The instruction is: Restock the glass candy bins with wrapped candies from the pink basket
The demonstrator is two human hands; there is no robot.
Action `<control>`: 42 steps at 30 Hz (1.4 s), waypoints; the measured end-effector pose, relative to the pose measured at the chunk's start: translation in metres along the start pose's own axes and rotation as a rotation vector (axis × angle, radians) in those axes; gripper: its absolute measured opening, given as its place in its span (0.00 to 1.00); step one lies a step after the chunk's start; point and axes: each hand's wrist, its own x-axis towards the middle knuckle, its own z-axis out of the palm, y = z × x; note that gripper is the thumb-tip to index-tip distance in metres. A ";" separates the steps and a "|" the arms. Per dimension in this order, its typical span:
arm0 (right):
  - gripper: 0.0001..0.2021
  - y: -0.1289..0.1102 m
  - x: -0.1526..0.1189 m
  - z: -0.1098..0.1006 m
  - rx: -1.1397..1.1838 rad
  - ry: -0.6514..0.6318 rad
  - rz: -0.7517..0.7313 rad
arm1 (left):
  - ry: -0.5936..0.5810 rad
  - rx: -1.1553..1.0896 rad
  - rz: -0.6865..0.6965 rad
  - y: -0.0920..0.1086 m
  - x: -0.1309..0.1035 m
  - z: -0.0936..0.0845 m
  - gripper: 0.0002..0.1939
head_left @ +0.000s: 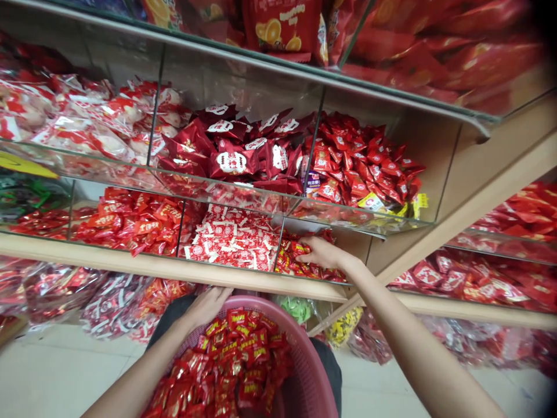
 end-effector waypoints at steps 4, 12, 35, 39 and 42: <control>0.15 -0.012 -0.024 -0.009 0.127 0.135 -0.070 | 0.009 -0.026 0.041 0.006 -0.004 -0.002 0.32; 0.08 -0.062 -0.089 0.024 0.310 0.003 -0.161 | -0.010 0.041 -0.022 0.007 -0.002 0.000 0.34; 0.12 -0.153 -0.100 0.169 -0.133 -0.152 -0.185 | -0.004 0.063 0.003 0.003 -0.001 0.000 0.33; 0.13 -0.146 -0.104 0.152 0.037 -0.220 -0.116 | 0.015 0.056 0.013 0.004 -0.003 0.000 0.32; 0.16 -0.139 -0.110 0.140 0.100 -0.267 -0.077 | 0.016 0.053 0.010 0.004 -0.003 0.000 0.32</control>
